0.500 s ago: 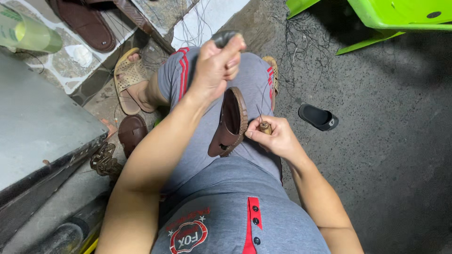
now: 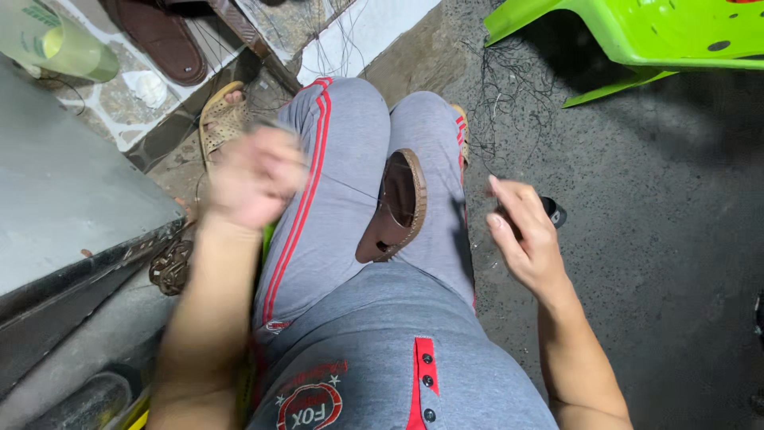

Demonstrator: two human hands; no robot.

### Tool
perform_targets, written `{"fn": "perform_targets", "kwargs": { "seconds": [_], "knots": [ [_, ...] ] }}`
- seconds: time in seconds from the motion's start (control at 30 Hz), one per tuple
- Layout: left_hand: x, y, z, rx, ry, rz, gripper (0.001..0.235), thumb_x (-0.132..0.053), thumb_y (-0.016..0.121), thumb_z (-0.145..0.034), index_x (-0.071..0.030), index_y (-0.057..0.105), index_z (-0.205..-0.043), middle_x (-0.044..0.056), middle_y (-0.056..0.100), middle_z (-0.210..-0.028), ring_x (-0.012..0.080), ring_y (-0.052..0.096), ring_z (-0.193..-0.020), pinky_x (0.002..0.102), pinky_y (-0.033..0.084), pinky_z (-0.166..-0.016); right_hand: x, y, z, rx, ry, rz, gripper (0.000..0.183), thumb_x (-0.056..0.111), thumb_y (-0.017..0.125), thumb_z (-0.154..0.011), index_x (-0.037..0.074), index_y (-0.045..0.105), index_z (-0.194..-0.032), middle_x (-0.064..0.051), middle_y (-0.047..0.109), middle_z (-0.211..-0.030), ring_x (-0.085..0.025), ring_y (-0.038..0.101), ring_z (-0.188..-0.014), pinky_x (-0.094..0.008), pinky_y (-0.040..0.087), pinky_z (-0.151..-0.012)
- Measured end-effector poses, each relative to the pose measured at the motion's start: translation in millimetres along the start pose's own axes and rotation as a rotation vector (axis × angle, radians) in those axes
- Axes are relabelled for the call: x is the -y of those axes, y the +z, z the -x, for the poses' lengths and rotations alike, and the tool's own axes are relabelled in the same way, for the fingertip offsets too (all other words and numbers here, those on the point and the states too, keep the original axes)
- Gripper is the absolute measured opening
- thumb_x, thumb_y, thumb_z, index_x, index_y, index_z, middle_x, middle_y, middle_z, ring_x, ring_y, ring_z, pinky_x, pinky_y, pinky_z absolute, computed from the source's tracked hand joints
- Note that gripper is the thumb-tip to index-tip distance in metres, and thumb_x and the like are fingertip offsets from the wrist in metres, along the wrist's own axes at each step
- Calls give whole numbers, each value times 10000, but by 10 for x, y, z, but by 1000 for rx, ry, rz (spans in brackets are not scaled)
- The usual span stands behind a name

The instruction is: The person sits and sews a brown sandal using a curved awl and black thread. They repeatedly pierce the sandal sole and upper, pull the thread through, and tighten stitches while holding the sandal on their lap.

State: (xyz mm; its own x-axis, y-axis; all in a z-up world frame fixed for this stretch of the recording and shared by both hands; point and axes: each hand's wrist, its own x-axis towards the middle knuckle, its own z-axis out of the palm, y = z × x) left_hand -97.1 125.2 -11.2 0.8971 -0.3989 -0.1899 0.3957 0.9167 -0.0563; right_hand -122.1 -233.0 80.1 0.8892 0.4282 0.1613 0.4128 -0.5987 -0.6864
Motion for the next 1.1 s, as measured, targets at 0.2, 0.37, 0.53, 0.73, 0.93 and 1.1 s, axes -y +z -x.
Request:
{"fn": "perform_targets", "kwargs": {
  "seconds": [0.2, 0.37, 0.53, 0.73, 0.93, 1.1],
  "knots": [
    [-597, 1, 394, -811, 329, -1730, 247, -341, 585, -1048, -156, 647, -897, -14, 564, -602, 118, 533, -532, 227, 373, -466, 130, 100, 175, 157, -53, 271, 354, 153, 607, -890, 93, 644, -1237, -157, 649, -782, -338, 628, -588, -447, 510, -508],
    [-43, 64, 180, -415, 936, -2666, 110, -120, 734, -903, -24, 710, -854, 104, 638, -1036, 274, 617, -944, 361, 459, -866, 182, 244, 109, 244, -47, 434, 376, 262, 531, -922, 277, 601, -1291, -49, 593, -694, -288, 626, -537, -401, 505, -485],
    [595, 228, -292, 210, 948, -2236, 252, -233, 638, -932, -37, 707, -789, 82, 663, -1044, 265, 601, -978, 330, 458, -878, 212, 209, 45, 313, -14, 482, 370, 264, 513, -931, 283, 588, -1293, -49, 577, -695, -300, 622, -544, -425, 505, -479],
    [773, 273, -644, 566, 590, -2205, 363, -264, 805, -718, 57, 673, -824, 162, 591, -1147, 375, 553, -1069, 456, 478, -857, 240, 103, -29, 416, 27, 560, 424, 282, 507, -901, 381, 561, -1310, -28, 552, -685, -293, 624, -523, -424, 518, -467],
    [852, 169, -806, 590, 523, -2273, 373, -352, 792, -716, 6, 689, -741, 108, 595, -1062, 305, 549, -1025, 396, 473, -813, 389, 57, -139, 503, 13, 753, 449, 252, 488, -897, 397, 528, -1320, 1, 545, -686, -241, 637, -509, -382, 523, -447],
    [889, 58, -906, 604, 544, -2336, 430, -467, 746, -714, -53, 631, -692, 60, 559, -1000, 257, 540, -980, 356, 483, -783, 318, 154, -54, 583, 41, 893, 568, 221, 496, -828, 362, 465, -1377, 11, 518, -719, -208, 652, -522, -350, 530, -438]
  ]
}}
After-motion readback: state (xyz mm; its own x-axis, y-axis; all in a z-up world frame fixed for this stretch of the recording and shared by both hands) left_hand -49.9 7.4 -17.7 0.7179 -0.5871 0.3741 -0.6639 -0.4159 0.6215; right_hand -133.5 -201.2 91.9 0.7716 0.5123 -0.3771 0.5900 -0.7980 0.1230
